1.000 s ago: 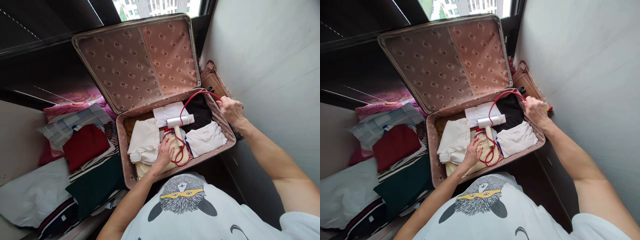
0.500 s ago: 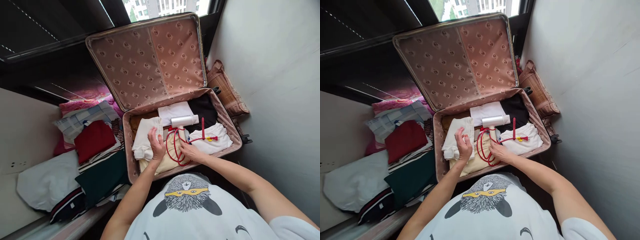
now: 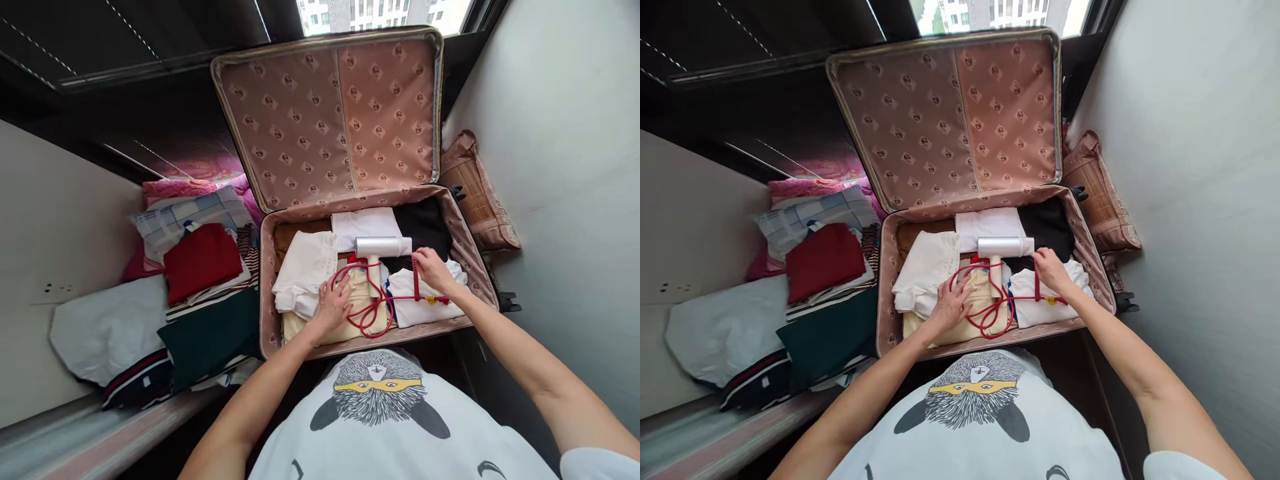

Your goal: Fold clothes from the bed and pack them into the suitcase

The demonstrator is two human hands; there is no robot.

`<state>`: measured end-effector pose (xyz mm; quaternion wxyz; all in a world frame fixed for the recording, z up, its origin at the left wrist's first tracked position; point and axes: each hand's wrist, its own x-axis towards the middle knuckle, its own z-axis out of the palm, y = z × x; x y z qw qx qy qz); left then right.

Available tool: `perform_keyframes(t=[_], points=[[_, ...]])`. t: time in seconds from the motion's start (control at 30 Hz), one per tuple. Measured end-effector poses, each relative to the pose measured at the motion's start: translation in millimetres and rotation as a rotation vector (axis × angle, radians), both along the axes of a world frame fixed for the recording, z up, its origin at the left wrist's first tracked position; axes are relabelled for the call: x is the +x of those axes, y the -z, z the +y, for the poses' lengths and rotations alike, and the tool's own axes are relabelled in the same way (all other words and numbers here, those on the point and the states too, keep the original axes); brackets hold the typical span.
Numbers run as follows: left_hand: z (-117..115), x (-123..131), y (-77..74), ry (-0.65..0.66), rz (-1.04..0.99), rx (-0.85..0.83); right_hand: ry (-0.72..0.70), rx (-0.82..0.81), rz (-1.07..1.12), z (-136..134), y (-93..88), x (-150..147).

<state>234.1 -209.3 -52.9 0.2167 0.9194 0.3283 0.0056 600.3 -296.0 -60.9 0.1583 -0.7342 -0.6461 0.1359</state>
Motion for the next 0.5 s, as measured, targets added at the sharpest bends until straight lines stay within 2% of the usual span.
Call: perform_keyframes(t=[0.07,0.13,0.27,0.33,0.4,0.5], points=[[-14.6,3.6,-6.2,0.089,-0.084,-0.003,0.121,0.060,0.064,27.5,7.0,16.6],[-26.1,10.5,-13.5,0.112,-0.158,-0.005,0.224,0.031,0.129,63.9,11.0,24.2],[-32.0,16.9,-21.6,0.085,-0.196,-0.045,0.339,-0.188,0.200,143.5,16.0,16.5],[-31.9,14.1,-22.2,0.069,-0.195,-0.070,0.444,-0.299,0.266,175.5,20.0,5.4],[-33.4,9.5,-21.3,0.047,-0.195,-0.092,0.583,-0.366,0.336,197.9,25.7,-6.3],[-37.7,3.3,-17.5,0.015,-0.186,-0.130,0.730,-0.401,0.399,213.2,35.1,-17.5]])
